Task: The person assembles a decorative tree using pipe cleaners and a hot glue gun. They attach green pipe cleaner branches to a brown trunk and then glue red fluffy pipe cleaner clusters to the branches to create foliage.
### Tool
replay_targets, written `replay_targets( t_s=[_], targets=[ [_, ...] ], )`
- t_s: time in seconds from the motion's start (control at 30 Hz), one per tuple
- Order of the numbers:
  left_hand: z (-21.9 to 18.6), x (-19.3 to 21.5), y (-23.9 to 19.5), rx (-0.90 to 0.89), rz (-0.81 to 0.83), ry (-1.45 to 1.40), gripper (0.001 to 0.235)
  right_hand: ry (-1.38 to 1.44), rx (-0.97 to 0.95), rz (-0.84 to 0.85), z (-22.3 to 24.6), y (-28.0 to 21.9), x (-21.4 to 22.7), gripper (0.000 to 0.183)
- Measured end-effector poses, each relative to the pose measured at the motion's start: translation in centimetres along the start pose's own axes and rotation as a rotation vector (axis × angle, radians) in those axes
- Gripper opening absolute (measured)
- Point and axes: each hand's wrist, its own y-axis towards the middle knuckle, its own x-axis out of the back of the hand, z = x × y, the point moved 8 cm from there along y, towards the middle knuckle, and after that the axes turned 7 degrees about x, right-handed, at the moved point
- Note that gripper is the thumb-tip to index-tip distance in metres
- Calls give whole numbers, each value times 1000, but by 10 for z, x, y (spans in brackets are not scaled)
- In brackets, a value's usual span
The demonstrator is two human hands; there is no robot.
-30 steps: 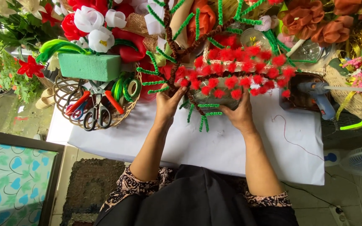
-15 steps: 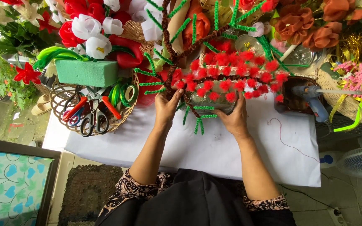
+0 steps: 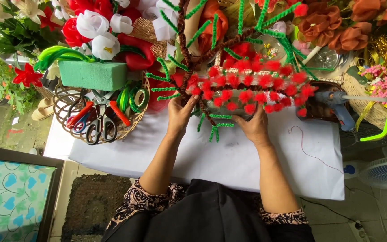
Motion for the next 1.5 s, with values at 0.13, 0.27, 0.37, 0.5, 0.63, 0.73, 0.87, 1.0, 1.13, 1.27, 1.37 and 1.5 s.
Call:
replay_targets(
  t_s=[0.13, 0.27, 0.37, 0.5, 0.63, 0.73, 0.87, 1.0, 1.13, 1.27, 1.37, 1.5],
  targets=[
    [13, 5, 3, -11, 13, 2, 20, -15, 29, -4, 22, 10, 9, 106],
    [30, 13, 10, -5, 56, -16, 21, -3, 21, 8, 35, 14, 15, 105],
    [31, 13, 9, -17, 83, -38, 22, 7, 31, 7, 40, 15, 19, 101],
    [-5, -3, -6, -39, 98, -54, 20, 26, 68, 8, 50, 22, 24, 95],
    [-7, -4, -5, -51, 100, -43, 19, 14, 105, -9, 59, 26, 29, 96],
    [-15, -8, -9, -58, 102, -52, 19, 23, 135, -15, 67, 28, 33, 96],
    [0, -3, -5, -57, 105, -31, 19, 55, 75, 24, 52, 23, 25, 92],
    [27, 8, 6, -44, 108, -15, 19, 60, 75, 30, 27, 9, 5, 94],
    [31, 7, 15, -39, 130, 5, 19, 51, 117, -2, 51, 20, 23, 97],
    [16, 0, 15, -41, 151, 18, 18, 48, 128, -18, 33, 9, 16, 95],
    [16, -2, 16, -48, 146, 7, 19, 74, 130, -7, 33, 7, 13, 96],
    [22, 0, 16, -48, 124, -20, 18, 293, 121, -8, 56, 31, 29, 93]
  ],
)
